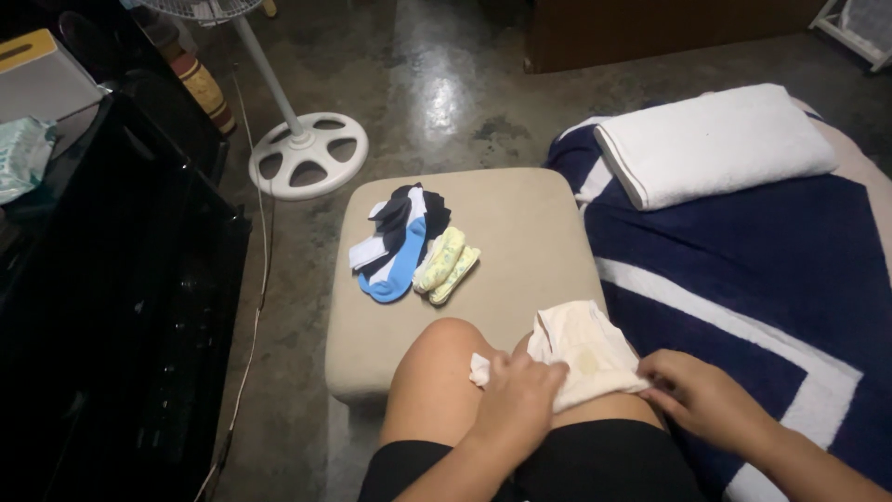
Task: Folding various pieces of laundry, including socks and underwear, on an ottoman.
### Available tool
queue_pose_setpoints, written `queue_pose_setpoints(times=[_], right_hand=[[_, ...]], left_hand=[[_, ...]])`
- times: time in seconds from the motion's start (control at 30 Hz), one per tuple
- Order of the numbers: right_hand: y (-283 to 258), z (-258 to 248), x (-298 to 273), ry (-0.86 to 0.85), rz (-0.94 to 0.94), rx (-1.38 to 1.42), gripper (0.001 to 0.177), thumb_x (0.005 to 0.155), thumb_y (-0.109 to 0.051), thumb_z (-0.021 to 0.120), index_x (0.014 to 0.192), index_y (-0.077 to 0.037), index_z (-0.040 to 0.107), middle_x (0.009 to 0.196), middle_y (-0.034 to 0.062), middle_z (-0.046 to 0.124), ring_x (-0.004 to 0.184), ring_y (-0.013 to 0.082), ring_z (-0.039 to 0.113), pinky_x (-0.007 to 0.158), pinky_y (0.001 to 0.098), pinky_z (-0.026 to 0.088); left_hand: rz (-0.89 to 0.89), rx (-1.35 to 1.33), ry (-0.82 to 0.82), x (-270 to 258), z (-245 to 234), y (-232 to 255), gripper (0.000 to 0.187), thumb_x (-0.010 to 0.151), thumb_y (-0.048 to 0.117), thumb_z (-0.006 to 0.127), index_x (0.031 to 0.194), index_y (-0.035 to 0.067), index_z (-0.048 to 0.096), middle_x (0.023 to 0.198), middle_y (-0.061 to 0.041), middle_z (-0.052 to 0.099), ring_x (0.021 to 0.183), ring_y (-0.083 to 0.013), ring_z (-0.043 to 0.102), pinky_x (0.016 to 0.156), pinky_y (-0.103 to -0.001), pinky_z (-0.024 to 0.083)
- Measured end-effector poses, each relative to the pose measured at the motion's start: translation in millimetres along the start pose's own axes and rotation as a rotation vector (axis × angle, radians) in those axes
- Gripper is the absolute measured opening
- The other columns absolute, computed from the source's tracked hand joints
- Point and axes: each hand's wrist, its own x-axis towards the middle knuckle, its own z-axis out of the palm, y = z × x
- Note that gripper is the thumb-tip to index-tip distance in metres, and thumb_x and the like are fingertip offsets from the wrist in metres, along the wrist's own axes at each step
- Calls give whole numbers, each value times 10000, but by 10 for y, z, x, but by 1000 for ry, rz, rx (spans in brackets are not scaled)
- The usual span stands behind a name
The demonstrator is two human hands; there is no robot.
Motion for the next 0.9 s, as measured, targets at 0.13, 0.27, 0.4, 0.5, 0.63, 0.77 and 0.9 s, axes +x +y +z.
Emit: queue_pose_setpoints(times=[0.13,0.27,0.4,0.5,0.63,0.77,0.9], right_hand=[[-36,-71,7,-36,-242,-199,277,783,-189,753,1052,-135,718,914,54,735,833,214,739,743,328,591],[42,-23,99,-68,-175,-158,315,764,-185,772,1075,-145,734,968,39,738,807,204,749,729,308,605],[362,115,255,-125,36,174,283,741,-62,730,1023,-91,748,922,73,757,819,267,772,744,352,608],[347,206,345,132,-374,-68,186,718,-60,720,898,-63,764,971,99,757,915,310,697,804,382,544],[264,343,275,182,-270,-86,176,719,-43,678,872,-59,763,935,104,766,914,307,715,816,365,560],[46,305,33,349,128,83,313,804,-49,644,1111,-38,704,988,134,736,874,289,732,775,365,564],[228,558,-178,220,553,887,396,950,-28,685,1284,145,560,966,304,709,828,426,690,762,457,512]], left_hand=[[-21,-102,-121,-47,11,121,99,891,64,600,974,65,654,890,-112,658,948,-319,605,913,-494,413],[16,-18,-128,1,57,98,123,917,180,647,872,66,637,841,-118,638,904,-339,599,930,-545,397],[-83,12,49,150,201,74,66,844,125,604,820,131,665,845,-68,660,944,-342,607,879,-545,372],[-143,284,64,289,246,185,173,757,151,608,909,116,685,933,-114,645,897,-324,599,780,-481,396],[201,220,-202,201,509,405,158,914,167,617,1041,86,666,1012,-85,625,943,-265,613,794,-419,457],[-4,304,-221,360,531,690,178,879,179,639,1018,76,682,977,-97,617,866,-261,624,668,-359,510],[-131,254,-364,566,704,499,353,729,284,739,909,-20,725,922,-147,638,815,-292,659,624,-359,563]])
